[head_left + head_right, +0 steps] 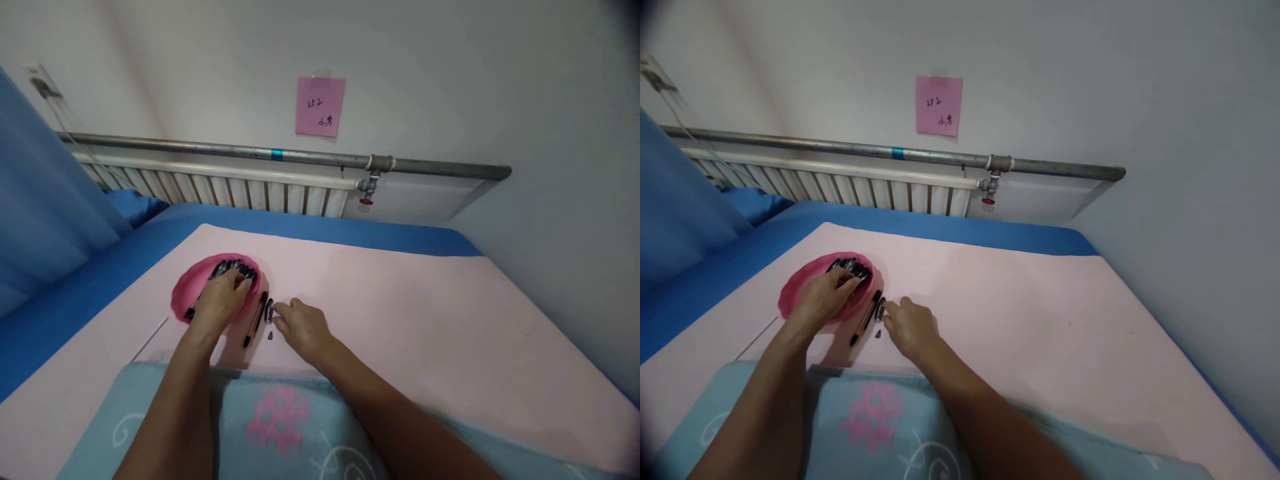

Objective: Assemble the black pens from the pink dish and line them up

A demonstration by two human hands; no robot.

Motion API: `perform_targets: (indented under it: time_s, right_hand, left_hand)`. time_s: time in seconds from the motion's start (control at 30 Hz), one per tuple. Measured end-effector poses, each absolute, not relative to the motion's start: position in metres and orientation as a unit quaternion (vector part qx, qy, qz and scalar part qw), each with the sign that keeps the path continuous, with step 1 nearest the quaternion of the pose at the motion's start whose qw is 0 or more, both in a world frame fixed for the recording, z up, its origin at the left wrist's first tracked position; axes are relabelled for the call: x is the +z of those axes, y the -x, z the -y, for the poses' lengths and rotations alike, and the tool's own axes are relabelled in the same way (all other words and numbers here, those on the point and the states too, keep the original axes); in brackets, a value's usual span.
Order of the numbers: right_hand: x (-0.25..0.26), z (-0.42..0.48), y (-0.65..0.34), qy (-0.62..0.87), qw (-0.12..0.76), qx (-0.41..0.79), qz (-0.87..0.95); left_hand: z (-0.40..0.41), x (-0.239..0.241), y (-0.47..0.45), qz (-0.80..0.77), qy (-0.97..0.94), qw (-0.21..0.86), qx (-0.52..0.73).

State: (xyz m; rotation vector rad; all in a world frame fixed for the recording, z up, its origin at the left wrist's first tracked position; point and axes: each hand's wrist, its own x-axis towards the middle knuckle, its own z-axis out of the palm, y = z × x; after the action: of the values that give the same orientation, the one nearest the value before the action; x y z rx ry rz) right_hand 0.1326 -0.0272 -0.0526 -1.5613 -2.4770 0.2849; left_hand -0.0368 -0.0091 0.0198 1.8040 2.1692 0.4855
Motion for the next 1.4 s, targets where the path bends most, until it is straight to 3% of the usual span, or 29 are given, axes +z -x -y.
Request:
perform_targets:
  time_s: [0.5,0.8,1.1,1.4]
  right_hand:
    - [-0.054,0.027,-0.129,0.534,0.091,0.103,0.835]
    - [-0.047,0.029,-0.138,0.527,0.113,0.13,0.832]
    - [-0.037,0.041,-0.133,0.45,0.118,0.185,0.865]
    - [-0.045,0.05,-0.133,0.458,0.1,0.15,0.871]
  left_hand:
    - [0.008,0.019,0.035,-0.746,-0.635,0.124,0.156]
    - [0.007,0.015,0.048,-0.756,-0.604,0.138,0.212]
    - [0.006,0.01,0.056,-0.759,-0.589,0.142,0.239]
    - [0.003,0.004,0.061,-0.752,-0.592,0.141,0.254]
